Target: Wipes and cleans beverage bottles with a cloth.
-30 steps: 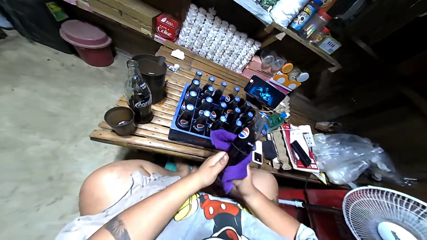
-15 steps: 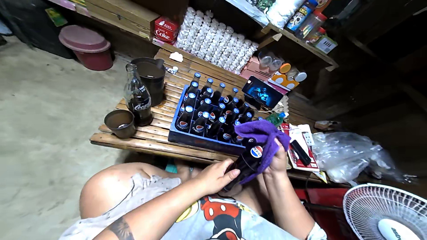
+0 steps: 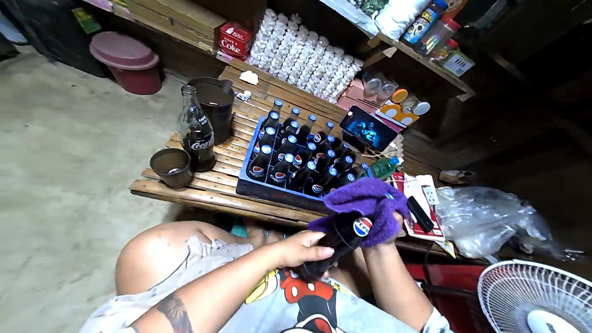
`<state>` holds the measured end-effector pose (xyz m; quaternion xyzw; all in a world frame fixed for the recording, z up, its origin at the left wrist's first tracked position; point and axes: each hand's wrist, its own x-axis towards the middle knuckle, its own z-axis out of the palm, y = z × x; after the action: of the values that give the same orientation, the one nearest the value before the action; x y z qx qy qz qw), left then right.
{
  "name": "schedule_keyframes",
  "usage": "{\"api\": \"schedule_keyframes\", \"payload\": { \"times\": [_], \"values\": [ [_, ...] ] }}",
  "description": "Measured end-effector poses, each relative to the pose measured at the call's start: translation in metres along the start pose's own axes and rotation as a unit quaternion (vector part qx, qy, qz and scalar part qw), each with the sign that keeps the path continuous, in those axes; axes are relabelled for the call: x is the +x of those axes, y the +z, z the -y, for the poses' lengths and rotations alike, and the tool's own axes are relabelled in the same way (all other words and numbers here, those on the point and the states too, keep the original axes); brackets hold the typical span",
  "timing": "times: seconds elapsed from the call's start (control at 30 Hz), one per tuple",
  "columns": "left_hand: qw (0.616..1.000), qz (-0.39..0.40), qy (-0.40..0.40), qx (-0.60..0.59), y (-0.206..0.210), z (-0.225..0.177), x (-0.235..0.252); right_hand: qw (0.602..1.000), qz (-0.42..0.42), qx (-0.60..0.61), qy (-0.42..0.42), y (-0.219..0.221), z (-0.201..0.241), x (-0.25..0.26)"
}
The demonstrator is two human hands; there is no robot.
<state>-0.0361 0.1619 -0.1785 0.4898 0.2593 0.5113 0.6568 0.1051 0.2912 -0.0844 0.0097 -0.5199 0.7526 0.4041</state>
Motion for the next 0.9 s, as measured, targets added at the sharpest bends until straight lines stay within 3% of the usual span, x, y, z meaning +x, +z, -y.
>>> {"api": "schedule_keyframes", "payload": {
  "times": [0.13,0.23,0.3,0.4,0.6,0.77,0.83,0.9],
  "values": [
    [0.998,-0.064,-0.003,0.011,0.005,-0.008,-0.001,0.976,-0.175,-0.129,0.019,0.002,-0.020,-0.014],
    [0.987,-0.151,0.028,0.047,0.004,-0.013,-0.003,0.956,-0.162,-0.237,0.062,0.005,-0.043,-0.051],
    [0.977,-0.198,0.060,0.060,0.004,-0.016,-0.007,0.945,-0.093,-0.303,0.080,0.007,-0.058,-0.073],
    [0.967,-0.230,0.053,0.096,0.002,-0.020,-0.009,0.936,-0.062,-0.333,0.096,0.012,-0.061,-0.073],
    [0.953,-0.220,0.059,0.199,0.005,-0.028,-0.008,0.942,-0.171,-0.271,0.096,0.028,-0.039,-0.042],
    [0.948,-0.158,0.020,0.276,0.007,-0.022,-0.005,0.938,-0.261,-0.220,0.065,0.022,-0.006,0.005],
    [0.955,-0.133,0.024,0.262,0.007,-0.018,-0.004,0.956,-0.249,-0.142,0.055,0.013,0.001,0.010],
    [0.980,-0.093,0.048,0.170,0.006,-0.018,-0.005,0.945,-0.294,-0.116,0.082,0.029,0.015,0.011]
  ]
}}
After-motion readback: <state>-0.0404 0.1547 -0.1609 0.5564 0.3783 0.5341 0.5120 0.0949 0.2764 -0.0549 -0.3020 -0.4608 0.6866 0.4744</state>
